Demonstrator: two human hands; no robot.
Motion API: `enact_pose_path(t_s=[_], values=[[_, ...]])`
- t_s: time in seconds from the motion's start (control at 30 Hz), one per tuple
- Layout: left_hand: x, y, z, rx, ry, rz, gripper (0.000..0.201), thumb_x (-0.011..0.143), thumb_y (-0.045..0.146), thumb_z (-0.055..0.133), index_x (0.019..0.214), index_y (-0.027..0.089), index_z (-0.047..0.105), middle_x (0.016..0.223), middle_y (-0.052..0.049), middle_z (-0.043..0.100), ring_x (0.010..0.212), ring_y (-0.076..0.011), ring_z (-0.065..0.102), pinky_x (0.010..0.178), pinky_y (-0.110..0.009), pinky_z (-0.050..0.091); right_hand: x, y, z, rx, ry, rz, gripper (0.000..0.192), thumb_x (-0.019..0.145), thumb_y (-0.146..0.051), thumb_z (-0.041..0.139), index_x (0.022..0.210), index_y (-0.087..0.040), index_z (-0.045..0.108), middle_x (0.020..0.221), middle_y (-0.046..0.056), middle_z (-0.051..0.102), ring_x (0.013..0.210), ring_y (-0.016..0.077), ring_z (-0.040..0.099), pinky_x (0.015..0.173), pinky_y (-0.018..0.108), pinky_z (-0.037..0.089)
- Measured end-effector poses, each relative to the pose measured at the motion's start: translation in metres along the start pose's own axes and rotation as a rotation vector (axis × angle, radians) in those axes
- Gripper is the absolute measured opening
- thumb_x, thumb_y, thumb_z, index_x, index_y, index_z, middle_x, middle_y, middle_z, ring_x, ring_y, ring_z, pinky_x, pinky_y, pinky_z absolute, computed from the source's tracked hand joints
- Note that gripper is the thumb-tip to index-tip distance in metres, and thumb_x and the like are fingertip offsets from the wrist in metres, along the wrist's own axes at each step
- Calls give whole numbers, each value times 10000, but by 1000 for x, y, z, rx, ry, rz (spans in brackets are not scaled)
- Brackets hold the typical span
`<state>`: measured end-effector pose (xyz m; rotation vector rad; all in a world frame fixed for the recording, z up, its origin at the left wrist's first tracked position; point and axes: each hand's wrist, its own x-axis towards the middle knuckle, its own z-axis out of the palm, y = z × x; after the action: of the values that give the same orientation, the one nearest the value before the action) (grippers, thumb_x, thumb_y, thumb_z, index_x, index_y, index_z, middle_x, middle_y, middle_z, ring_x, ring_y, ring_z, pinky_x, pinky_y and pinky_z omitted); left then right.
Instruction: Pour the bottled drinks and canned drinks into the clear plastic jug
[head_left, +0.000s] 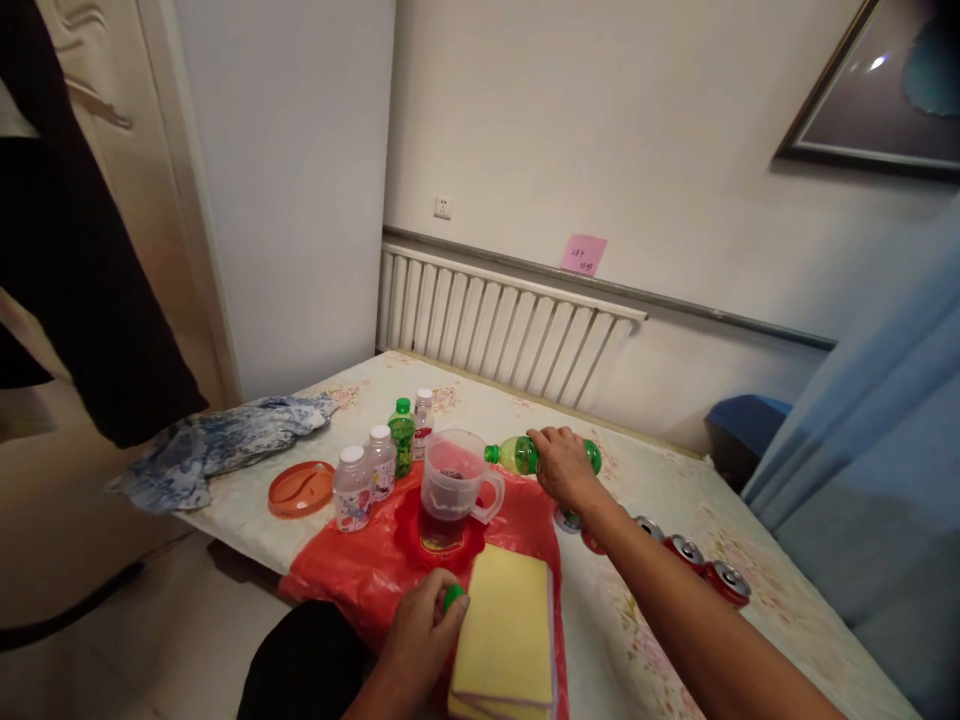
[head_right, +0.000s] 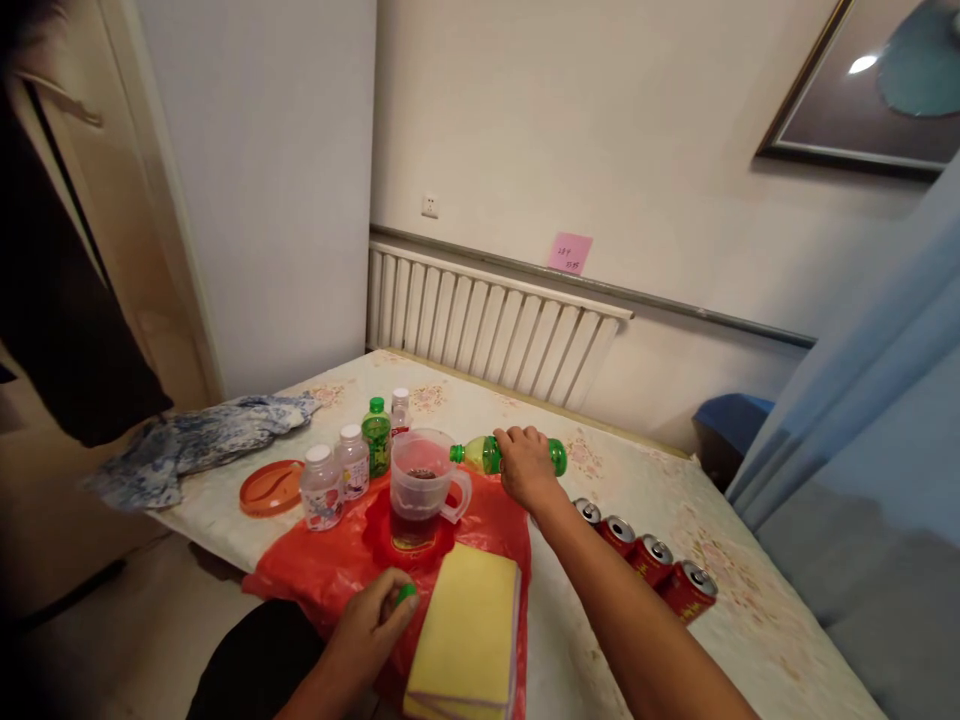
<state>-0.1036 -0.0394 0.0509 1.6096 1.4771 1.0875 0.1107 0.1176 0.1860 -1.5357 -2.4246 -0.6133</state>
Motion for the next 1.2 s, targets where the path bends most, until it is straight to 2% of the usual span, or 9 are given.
enact_pose_path(t_s=[0.13,0.33,0.7,1.2], values=[[0,-6,-3,-6,2,-18,224,806,411,461,780,207,550,712,-17,586,668,-194,540,628,-293,399,14,-2,-6,-66,-12,-52,416,823,-82,520,1216,-199,584,1088,137,635,987,292,492,854,405,292],[-1,-5,-5,-26,-3,-15,252,796,353,452,893,178,607,828,-53,633,778,-220,574,729,-326,438,26,-7,-14,-144,-17,-119,438,809,-65,513,1225,-188,579,1098,138,631,1014,308,487,914,441,267],[-1,-13,-6,-75,33,-14,297,743,267,452,958,184,639,1014,-100,673,973,-267,616,894,-398,456,42,-18,-33,-272,31,-279,314,934,-128,422,1176,-172,618,1074,127,643,1068,317,488,1074,527,145],[-2,-14,-7,-73,44,-38,349,713,286,444,980,180,642,1043,-105,680,1009,-268,620,932,-399,456,47,-28,-42,-364,91,-401,254,900,-99,479,1101,-150,626,1032,122,637,1072,328,516,1092,568,187]])
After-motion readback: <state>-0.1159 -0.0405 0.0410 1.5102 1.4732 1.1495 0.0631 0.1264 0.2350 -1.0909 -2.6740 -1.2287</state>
